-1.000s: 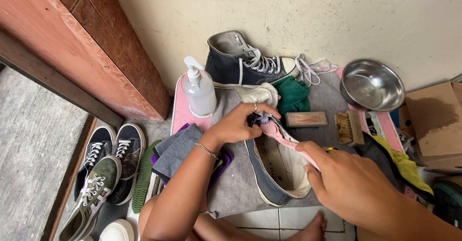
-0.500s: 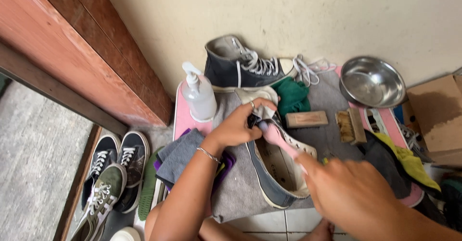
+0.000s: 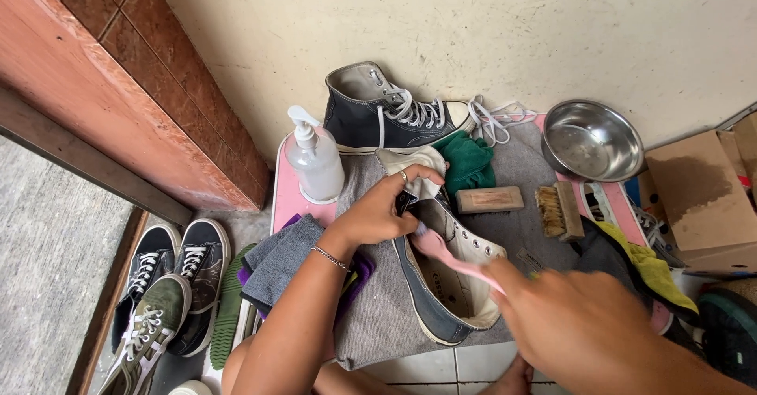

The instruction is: Scrubbing the interior lining of a high-top sneaker using a toothbrush and cleaning solution.

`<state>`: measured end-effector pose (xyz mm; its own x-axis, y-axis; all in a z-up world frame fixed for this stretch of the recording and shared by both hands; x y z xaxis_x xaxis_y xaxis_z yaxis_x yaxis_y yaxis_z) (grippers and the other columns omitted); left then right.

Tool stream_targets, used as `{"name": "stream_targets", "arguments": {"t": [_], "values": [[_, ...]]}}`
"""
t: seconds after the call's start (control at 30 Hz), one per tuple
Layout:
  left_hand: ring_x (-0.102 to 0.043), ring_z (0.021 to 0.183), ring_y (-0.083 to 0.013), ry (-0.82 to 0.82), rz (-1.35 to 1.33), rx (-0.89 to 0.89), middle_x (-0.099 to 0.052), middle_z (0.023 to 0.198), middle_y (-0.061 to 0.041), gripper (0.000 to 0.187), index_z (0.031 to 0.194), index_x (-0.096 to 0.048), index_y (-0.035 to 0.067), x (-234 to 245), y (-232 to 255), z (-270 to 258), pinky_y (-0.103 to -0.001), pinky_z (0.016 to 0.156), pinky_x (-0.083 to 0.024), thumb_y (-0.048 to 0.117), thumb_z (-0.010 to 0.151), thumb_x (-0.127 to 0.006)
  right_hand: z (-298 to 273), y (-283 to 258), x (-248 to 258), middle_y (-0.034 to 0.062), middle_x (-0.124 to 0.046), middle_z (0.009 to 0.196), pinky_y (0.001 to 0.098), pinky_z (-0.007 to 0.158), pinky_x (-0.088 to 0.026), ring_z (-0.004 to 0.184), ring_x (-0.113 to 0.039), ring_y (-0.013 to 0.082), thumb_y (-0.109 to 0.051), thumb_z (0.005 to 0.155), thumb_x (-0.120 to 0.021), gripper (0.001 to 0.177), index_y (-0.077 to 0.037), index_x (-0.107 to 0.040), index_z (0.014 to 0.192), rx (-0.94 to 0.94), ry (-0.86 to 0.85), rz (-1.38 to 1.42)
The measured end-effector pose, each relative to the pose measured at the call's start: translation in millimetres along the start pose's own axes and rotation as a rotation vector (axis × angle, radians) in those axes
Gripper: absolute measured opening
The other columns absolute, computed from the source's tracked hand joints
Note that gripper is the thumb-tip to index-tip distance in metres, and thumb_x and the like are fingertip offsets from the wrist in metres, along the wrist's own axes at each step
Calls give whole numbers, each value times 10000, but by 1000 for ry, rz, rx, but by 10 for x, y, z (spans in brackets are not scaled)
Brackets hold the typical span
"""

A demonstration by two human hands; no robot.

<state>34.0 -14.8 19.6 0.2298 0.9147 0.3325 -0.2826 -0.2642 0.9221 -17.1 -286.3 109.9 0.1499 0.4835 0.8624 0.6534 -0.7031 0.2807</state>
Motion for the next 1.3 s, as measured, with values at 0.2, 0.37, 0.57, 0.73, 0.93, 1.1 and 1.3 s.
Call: {"name": "stream_targets", "arguments": {"t": [0.2,0.37,0.57,0.73,0.93,1.1,1.3], "values": [[-618,1360,-189,19,15,4,-685,1463,-56,735,1455,-638,167,-7,-19,-9,-310,1206,-408,-18,746,-581,148,-273,-109,99,-836,704,628,491,-570,619,-826,452,-322,1099,-483,325,-303,-516,1422,81,179,6],[-616,1178,-147,29,13,34,-679,1377,-14,750,1435,-657,185,-16,-6,8,-272,1051,-449,-40,725,-571,-26,-251,40,58,-812,842,623,601,-578,746,-800,442,-595,1092,-575,601,-362,-341,1595,120,-165,-4],[-613,1003,-123,10,-85,105,-646,1363,-51,751,1442,-627,169,-31,-7,-5,-272,890,-490,-100,744,-562,84,-223,76,72,-825,730,586,504,-561,645,-821,433,-351,1081,-511,452,-355,-512,1533,66,109,-24],[-626,1364,-194,33,6,-2,-688,1477,-53,766,1461,-649,169,-32,-59,-31,-300,1199,-390,-52,729,-591,10,-59,149,23,-836,866,585,613,-558,766,-822,406,-486,1147,-389,341,-483,-433,1485,-128,-166,-101],[-618,1280,-184,25,0,5,-671,1434,-40,763,1462,-625,178,-16,-10,-17,-302,1149,-422,-40,733,-578,179,-118,-55,51,-840,885,576,612,-552,796,-842,411,-224,994,-540,477,-310,-475,1459,-138,5,-44],[-625,1365,-188,17,-1,17,-673,1506,-51,782,1482,-632,174,-15,-37,20,-292,1184,-412,-40,731,-593,-150,8,67,32,-864,834,576,571,-538,754,-864,397,-289,986,-532,410,-394,-495,1381,-197,-65,-157],[-608,1131,-146,17,-20,80,-661,1394,-33,788,1472,-622,209,-22,0,-4,-264,1003,-459,-60,734,-564,100,-222,-294,-23,-841,714,490,467,-561,612,-857,312,-239,930,-647,499,-154,-558,1414,-82,197,-246]]}}
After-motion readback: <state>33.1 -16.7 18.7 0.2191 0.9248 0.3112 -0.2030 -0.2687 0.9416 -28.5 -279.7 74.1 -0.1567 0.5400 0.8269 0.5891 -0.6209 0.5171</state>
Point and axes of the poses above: each hand's wrist, its own z-axis towards the middle knuckle, its own x-axis out of the back of the hand, y = z × x, the point moved 4 cm from there along z, towards the middle knuckle
